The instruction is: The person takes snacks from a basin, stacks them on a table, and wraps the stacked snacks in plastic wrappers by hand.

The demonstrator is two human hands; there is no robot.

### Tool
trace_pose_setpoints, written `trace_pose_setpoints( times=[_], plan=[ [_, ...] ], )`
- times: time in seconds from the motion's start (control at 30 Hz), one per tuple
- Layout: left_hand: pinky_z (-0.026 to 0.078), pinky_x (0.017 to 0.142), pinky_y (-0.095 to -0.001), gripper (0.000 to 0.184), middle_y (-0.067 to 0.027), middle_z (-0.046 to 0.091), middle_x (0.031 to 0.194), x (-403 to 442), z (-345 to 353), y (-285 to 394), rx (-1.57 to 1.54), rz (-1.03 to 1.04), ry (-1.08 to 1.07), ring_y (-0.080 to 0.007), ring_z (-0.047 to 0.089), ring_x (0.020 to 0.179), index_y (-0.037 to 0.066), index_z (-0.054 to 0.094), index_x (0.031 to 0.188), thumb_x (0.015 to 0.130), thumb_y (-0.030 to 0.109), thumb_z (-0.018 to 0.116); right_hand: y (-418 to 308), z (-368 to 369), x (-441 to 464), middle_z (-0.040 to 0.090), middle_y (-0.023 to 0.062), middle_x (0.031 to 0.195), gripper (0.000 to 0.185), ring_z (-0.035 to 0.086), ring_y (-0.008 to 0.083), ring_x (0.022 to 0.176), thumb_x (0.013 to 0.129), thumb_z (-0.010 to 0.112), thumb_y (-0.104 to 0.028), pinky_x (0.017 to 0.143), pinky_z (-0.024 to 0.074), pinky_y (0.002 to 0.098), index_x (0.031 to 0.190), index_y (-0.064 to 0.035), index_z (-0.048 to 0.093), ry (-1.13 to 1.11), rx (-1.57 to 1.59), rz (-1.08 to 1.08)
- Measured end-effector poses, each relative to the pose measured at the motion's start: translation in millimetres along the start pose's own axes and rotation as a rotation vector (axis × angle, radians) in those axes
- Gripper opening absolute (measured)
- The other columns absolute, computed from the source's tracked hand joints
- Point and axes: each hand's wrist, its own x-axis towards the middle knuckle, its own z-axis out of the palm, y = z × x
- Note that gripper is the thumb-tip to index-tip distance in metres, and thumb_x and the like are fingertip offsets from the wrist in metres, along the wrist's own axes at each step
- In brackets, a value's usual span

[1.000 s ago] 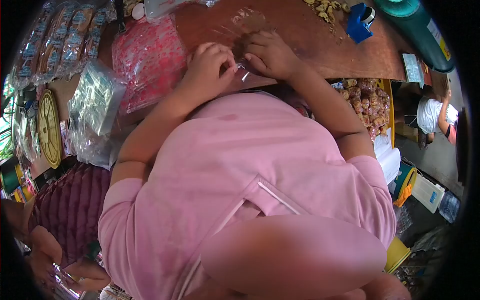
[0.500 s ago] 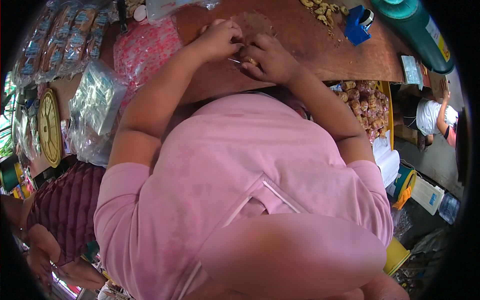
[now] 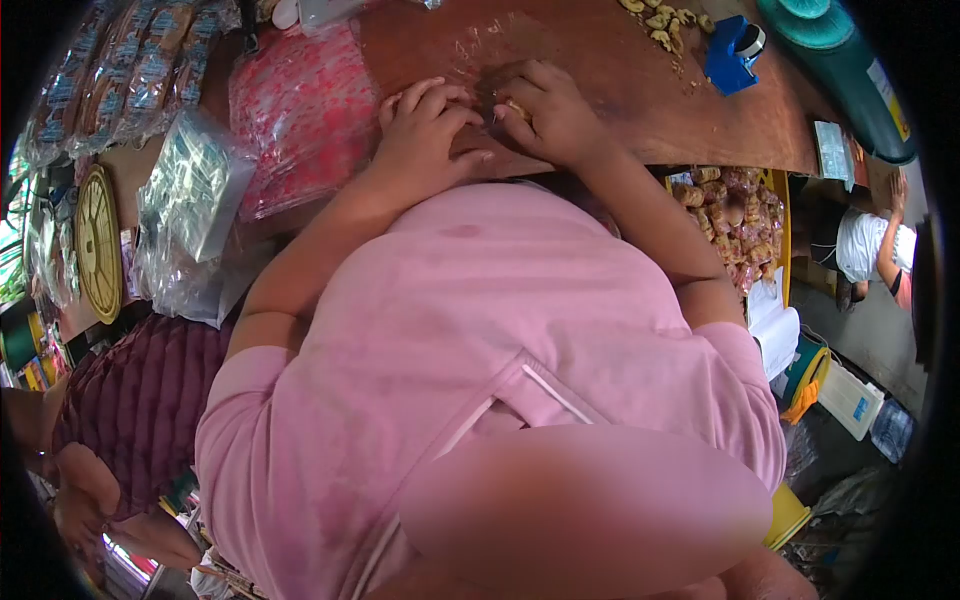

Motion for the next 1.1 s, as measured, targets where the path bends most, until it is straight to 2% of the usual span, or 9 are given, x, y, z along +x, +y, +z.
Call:
trace_pose_setpoints(
  times=[0.13,0.23,0.33,0.43,0.63,0.8,0.93,1.03,1.1],
  plan=[
    [0.032,0.108,-0.0544,0.015,0.003,0.062,0.129,2.9,5.4,0.1,-0.018,0.036,0.079,-0.0258,0.046,0.138,0.021,0.074,0.097,0.086,0.03,0.075,4.3,2.0,-5.4,0.063,0.0167,0.112,0.02,0.061,0.0391,0.101,0.092,0.068,-0.022,0.091,0.0485,0.0476,0.103,-0.0049,0.067,-0.01,-0.014,0.021],
    [0.036,0.104,-0.0507,0.007,0.0013,0.067,0.117,9.3,2.6,2.5,-0.017,0.094,0.165,-0.0247,0.055,0.128,0.017,0.069,0.094,0.089,0.02,0.069,6.7,0.1,-3.3,0.064,0.0169,0.113,0.02,0.06,0.0393,0.101,0.093,0.066,-0.022,0.091,0.0485,0.0476,0.103,-0.0041,0.067,-0.007,0.025,0.004],
    [0.039,0.102,-0.0498,0.006,-0.0035,0.068,0.11,24.5,12.5,-9.5,-0.088,0.186,0.203,-0.026,0.061,0.119,0.014,0.066,0.098,0.092,0.016,0.064,7.4,3.2,-5.8,0.063,0.0164,0.112,0.02,0.06,0.0389,0.101,0.095,0.064,-0.022,0.091,0.048,0.0474,0.103,-0.0041,0.067,-0.01,-0.014,0.003],
    [0.041,0.098,-0.0492,0.011,-0.0067,0.069,0.106,36.8,19.5,-22.6,-0.212,0.114,0.047,-0.0287,0.063,0.112,0.012,0.063,0.103,0.093,0.014,0.06,6.0,4.9,-4.7,0.063,0.0155,0.111,0.02,0.059,0.0378,0.1,0.096,0.063,-0.023,0.091,0.0476,0.0468,0.102,-0.0043,0.067,-0.043,-0.083,0.002],
    [0.041,0.094,-0.0504,0.017,-0.0065,0.067,0.112,50.4,24.7,-27.9,-0.106,0.156,0.042,-0.0292,0.059,0.116,0.011,0.062,0.109,0.092,0.014,0.061,4.9,3.0,-5.3,0.063,0.0139,0.108,0.021,0.059,0.0362,0.099,0.096,0.063,-0.023,0.09,0.0469,0.0467,0.106,-0.0048,0.062,-0.034,-0.101,-0.009],
    [0.041,0.097,-0.0524,0.03,-0.0074,0.06,0.123,57.7,26.1,-31.4,0.028,0.187,-0.049,-0.0303,0.053,0.122,0.01,0.063,0.117,0.088,0.016,0.064,9.7,14.2,-9.9,0.063,0.0139,0.11,0.022,0.059,0.0368,0.099,0.096,0.063,-0.022,0.089,0.0468,0.0468,0.109,-0.0064,0.055,0.048,-0.118,-0.042],
    [0.041,0.101,-0.0555,0.034,-0.007,0.059,0.124,68.6,26.1,-35.1,0.098,0.12,-0.138,-0.031,0.052,0.122,0.013,0.067,0.121,0.087,0.019,0.066,3.8,8.6,-9.8,0.061,0.0139,0.112,0.022,0.059,0.0366,0.102,0.098,0.062,-0.026,0.092,0.0469,0.047,0.112,-0.0079,0.059,-0.002,-0.129,-0.033],
    [0.042,0.102,-0.0565,0.03,-0.0064,0.059,0.124,82.7,19.2,-43.6,0.159,0.088,-0.236,-0.0302,0.053,0.121,0.017,0.07,0.116,0.087,0.023,0.068,0.3,3.1,-7.1,0.061,0.0131,0.113,0.026,0.058,0.0361,0.104,0.099,0.062,-0.03,0.093,0.0473,0.0471,0.118,-0.0117,0.064,-0.029,-0.159,-0.069],
    [0.042,0.101,-0.0566,0.026,-0.0058,0.06,0.123,86.3,21.5,-52.0,0.164,0.133,-0.186,-0.0299,0.054,0.121,0.018,0.073,0.11,0.087,0.03,0.07,-3.1,-1.2,-6.7,0.06,0.0123,0.114,0.028,0.058,0.0356,0.105,0.1,0.062,-0.032,0.094,0.0478,0.0473,0.122,-0.0156,0.067,-0.077,-0.176,-0.042]
  ],
)
